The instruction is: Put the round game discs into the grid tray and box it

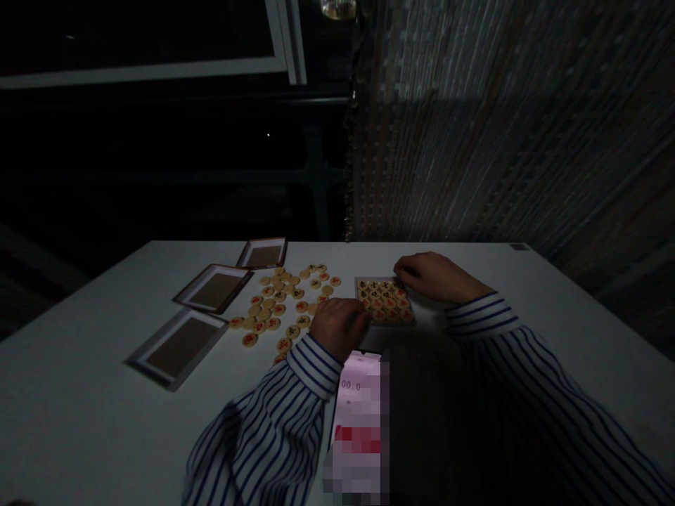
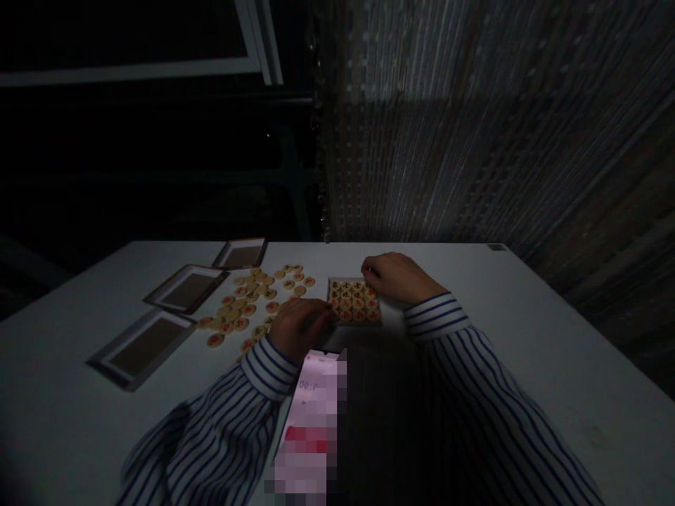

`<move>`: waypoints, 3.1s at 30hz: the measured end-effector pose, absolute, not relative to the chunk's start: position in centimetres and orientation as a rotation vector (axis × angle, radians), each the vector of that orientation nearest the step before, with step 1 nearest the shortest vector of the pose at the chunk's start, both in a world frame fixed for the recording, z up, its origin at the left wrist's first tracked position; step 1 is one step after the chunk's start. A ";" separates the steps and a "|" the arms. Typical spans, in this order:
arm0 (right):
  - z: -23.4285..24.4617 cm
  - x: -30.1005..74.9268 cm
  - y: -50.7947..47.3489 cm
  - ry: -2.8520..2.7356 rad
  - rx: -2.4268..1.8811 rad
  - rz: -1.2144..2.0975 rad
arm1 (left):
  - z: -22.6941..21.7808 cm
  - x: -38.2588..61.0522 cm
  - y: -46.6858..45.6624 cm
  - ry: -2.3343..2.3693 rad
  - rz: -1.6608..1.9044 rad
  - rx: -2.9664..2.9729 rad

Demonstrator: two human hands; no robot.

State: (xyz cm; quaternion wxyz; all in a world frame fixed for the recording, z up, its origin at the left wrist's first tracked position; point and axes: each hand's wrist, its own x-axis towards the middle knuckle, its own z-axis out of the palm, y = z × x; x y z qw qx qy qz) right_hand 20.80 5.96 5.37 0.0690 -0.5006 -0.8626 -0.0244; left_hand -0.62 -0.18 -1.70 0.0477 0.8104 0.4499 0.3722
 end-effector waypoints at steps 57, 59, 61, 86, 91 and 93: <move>7.6 12.2 2.2 -2.389 -1.140 -0.226 | -0.7 -15.5 -2.9 2.144 1.559 1.645; 7.8 11.2 2.2 -2.417 -1.116 -0.215 | -0.9 -15.9 -2.9 2.141 1.564 1.642; 8.0 10.3 2.2 -2.444 -1.091 -0.202 | -1.0 -16.2 -2.8 2.131 1.559 1.659; 1.5 4.0 1.1 -2.755 -0.771 -0.081 | -2.3 -15.5 -3.9 1.491 0.971 2.490; 1.1 4.1 1.1 -2.739 -0.755 -0.075 | -2.8 -15.3 -4.0 1.556 0.893 2.536; 1.0 4.2 1.1 -2.734 -0.755 -0.074 | -2.9 -15.2 -4.1 1.577 0.873 2.543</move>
